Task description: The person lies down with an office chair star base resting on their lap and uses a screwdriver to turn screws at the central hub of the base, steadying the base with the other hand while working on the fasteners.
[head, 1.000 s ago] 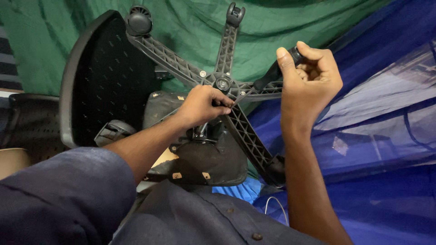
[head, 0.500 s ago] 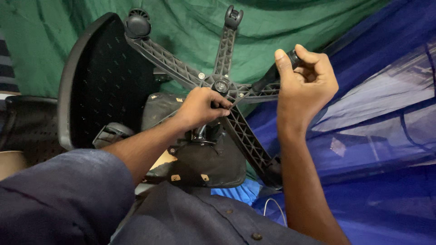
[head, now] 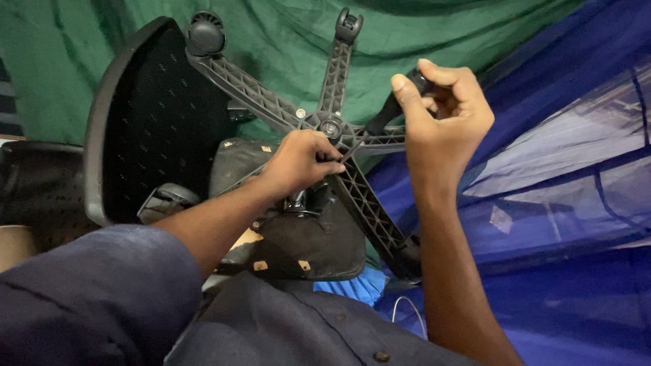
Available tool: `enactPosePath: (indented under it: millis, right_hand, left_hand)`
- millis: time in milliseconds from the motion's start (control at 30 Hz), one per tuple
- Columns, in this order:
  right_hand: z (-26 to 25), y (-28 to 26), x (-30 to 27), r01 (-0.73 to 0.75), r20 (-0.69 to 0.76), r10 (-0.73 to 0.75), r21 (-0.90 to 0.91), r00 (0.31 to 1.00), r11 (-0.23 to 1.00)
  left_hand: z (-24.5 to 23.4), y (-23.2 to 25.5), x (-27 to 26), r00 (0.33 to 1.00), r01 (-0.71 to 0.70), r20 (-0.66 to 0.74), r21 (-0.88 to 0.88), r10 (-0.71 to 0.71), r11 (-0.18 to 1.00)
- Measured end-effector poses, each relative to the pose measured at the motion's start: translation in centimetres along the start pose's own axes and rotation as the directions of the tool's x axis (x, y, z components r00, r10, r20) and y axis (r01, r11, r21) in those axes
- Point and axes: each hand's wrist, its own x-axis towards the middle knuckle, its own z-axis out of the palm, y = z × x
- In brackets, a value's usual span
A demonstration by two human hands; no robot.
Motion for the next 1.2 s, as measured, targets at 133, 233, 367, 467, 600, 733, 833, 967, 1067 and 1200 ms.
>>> enactPosePath:
  millis: [133,233,367,467,600,733,833,967,1067,1200]
  right_hand:
    - [0.3,-0.4,0.1,-0.020,0.089,0.012,0.087,0.996,0.996]
    - [0.5,-0.7,0.0,-0.050,0.124,0.037,0.105,0.992,0.993]
    - [0.8,-0.8,0.1,-0.098,0.111,0.082,0.146,0.990,0.985]
    - [0.8,-0.6,0.2,-0.080,0.087,0.069,0.127,0.994,0.989]
    - [0.8,-0.5,0.0,-0.081,-0.014,0.081,0.000,0.997,0.997]
    - [0.9,-0.8,0.4,-0.031,0.038,0.032,-0.004,0.999,0.999]
    - [0.8,-1.3,0.1,-0.074,0.025,0.073,0.025,0.997,0.997]
    - [0.8,-1.6,-0.5,-0.050,-0.006,0.051,0.076,0.999,0.996]
    - [1.0,-1.4,-0.5,-0.048,-0.066,0.053,0.064,0.996,0.997]
    - [1.1,-0.7,-1.0,0.000,-0.134,-0.001,-0.011,0.991,1.000]
  left_hand:
    - [-0.2,0.4,-0.1,0.988,0.140,0.057,0.005,-0.141,0.990]
    - [-0.4,0.8,0.0,0.983,0.171,0.062,0.000,-0.170,0.985]
    - [-0.6,0.9,0.0,0.995,0.089,0.050,0.014,-0.090,0.996]
    - [-0.4,0.6,0.2,0.995,0.082,0.058,0.027,-0.083,0.996]
    - [-0.2,0.4,0.1,0.994,0.100,0.050,0.024,-0.101,0.995]
    - [-0.3,0.4,-0.1,0.988,0.149,0.031,0.000,-0.149,0.989]
    - [-0.3,0.3,0.0,0.992,0.120,0.037,0.000,-0.120,0.993]
    - [-0.3,0.1,-0.2,0.991,0.124,0.049,0.009,-0.124,0.992]
    - [-0.2,0.3,-0.1,0.990,0.132,0.048,0.013,-0.132,0.991]
    - [-0.4,0.4,0.1,0.987,0.140,0.072,0.023,-0.141,0.990]
